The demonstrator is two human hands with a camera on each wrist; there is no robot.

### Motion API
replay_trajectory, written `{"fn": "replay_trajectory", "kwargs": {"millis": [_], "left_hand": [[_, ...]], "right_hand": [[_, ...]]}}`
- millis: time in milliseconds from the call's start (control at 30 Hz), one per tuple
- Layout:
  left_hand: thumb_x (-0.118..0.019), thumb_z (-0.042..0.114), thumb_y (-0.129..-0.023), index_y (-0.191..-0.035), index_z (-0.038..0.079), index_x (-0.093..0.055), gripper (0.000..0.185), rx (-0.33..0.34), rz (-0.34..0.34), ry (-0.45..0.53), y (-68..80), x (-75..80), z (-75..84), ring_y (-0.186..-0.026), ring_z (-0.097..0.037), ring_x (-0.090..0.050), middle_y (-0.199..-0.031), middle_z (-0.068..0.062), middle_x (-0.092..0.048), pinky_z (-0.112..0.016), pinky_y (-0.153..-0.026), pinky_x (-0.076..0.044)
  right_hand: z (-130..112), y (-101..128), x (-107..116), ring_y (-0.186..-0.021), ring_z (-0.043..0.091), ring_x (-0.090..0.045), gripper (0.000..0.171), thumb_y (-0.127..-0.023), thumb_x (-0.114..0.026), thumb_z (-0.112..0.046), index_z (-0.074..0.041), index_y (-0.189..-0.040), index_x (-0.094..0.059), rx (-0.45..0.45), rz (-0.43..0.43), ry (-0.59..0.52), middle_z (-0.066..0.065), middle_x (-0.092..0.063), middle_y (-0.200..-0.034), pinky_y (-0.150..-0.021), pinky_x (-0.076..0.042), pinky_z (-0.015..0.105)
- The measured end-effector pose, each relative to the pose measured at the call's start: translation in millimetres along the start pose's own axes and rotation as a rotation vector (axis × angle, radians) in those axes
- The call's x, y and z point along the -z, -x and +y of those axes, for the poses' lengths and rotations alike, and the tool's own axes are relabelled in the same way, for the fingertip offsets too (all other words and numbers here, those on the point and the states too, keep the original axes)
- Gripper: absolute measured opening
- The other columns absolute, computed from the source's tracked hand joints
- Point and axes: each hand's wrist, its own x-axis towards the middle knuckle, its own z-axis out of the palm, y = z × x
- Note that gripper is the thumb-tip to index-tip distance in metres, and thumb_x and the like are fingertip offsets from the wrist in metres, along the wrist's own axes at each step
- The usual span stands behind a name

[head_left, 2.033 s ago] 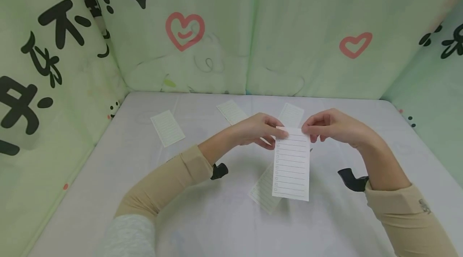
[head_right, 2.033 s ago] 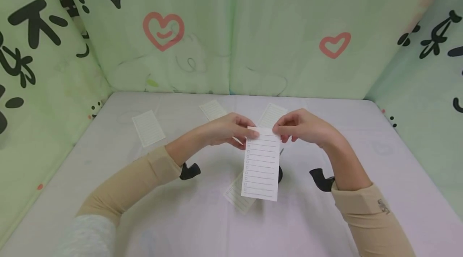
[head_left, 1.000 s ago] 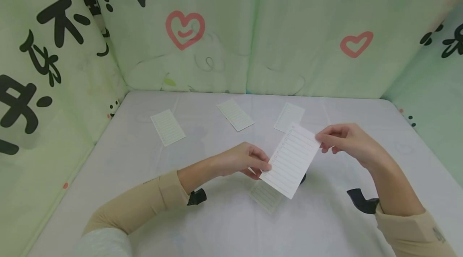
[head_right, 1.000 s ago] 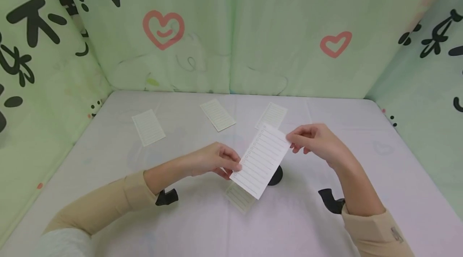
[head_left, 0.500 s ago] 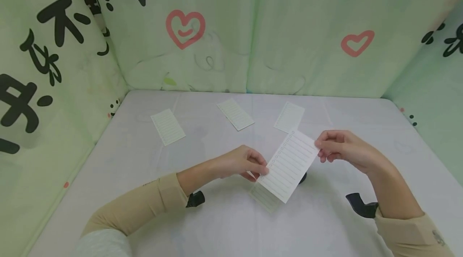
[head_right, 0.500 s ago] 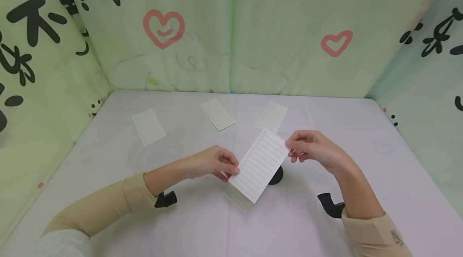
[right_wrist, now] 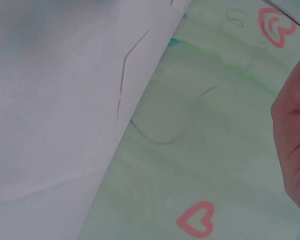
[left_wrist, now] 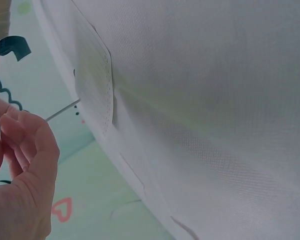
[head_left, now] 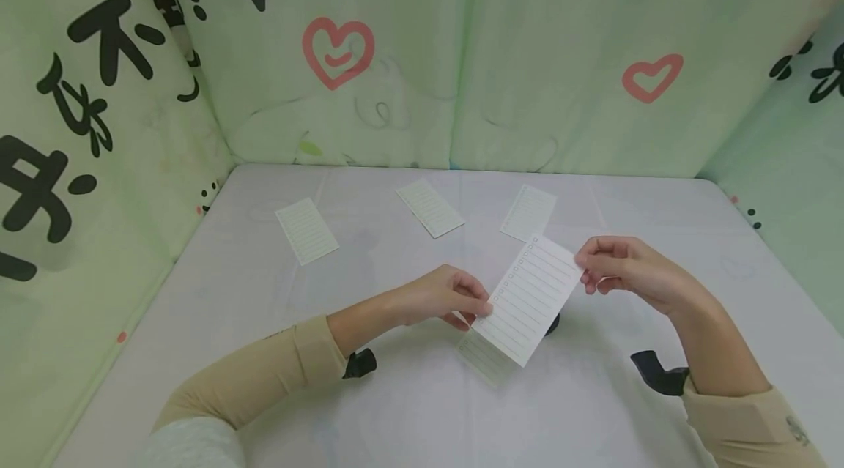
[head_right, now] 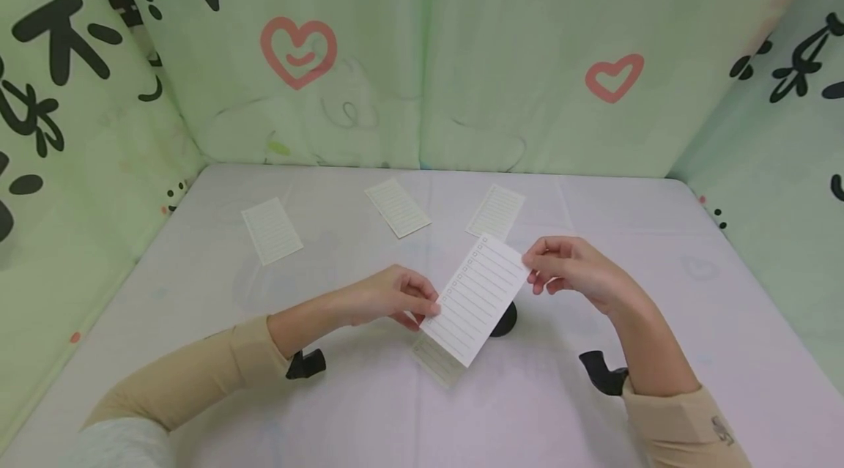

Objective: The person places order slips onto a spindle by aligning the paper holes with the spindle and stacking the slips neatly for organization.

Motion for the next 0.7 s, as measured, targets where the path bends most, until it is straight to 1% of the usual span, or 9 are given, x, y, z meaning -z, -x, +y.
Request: {"fn": "replay_trajectory", "kwargs": {"millis": [167,400,700], "left_hand": [[-0.064,0.006,-0.084,-0.09,-0.003,-0.063,0.01,0.01,0.015,0.004,-0.5,-0.6,-0.5,-0.068,-0.016,-0.058,-0.075,-0.003,-0.064,-0.03,-0.067,-0.054],[-0.063,0.006,-0.085,-0.091,-0.002,-0.063,0.01,0.031,0.045,0.012,-3.0,0.1,-2.9,-0.067,-0.015,-0.057,-0.075,-0.003,-0.063,-0.03,-0.067,-0.054],[-0.062,0.007,-0.085,-0.092,-0.003,-0.063,0.012,0.037,0.043,0.016,-6.9,2.6,-7.2,-0.067,-0.015,-0.056,-0.076,-0.003,-0.062,-0.03,-0.067,-0.054]], "right_hand": [[-1.3,-1.1,-0.4,-0.067,0.018,-0.058,0.012,-0.094,-0.05,-0.013,-0.005,-0.088,-0.057,-0.018,0.01,-0.001,0.004,-0.059,-0.075,-0.062,-0.048,0.026],[-4.5,-3.7,-2.9,-0.067,0.018,-0.057,0.015,-0.094,-0.051,-0.016,-0.002,-0.09,-0.056,-0.037,0.029,0.005,0.003,-0.058,-0.075,-0.063,-0.048,0.025],[-7.0,-7.9,-6.3,-0.067,0.016,-0.058,0.016,-0.093,-0.052,-0.018,-0.003,-0.09,-0.056,-0.052,0.05,-0.011,0.002,-0.059,-0.075,-0.062,-0.049,0.025]]}}
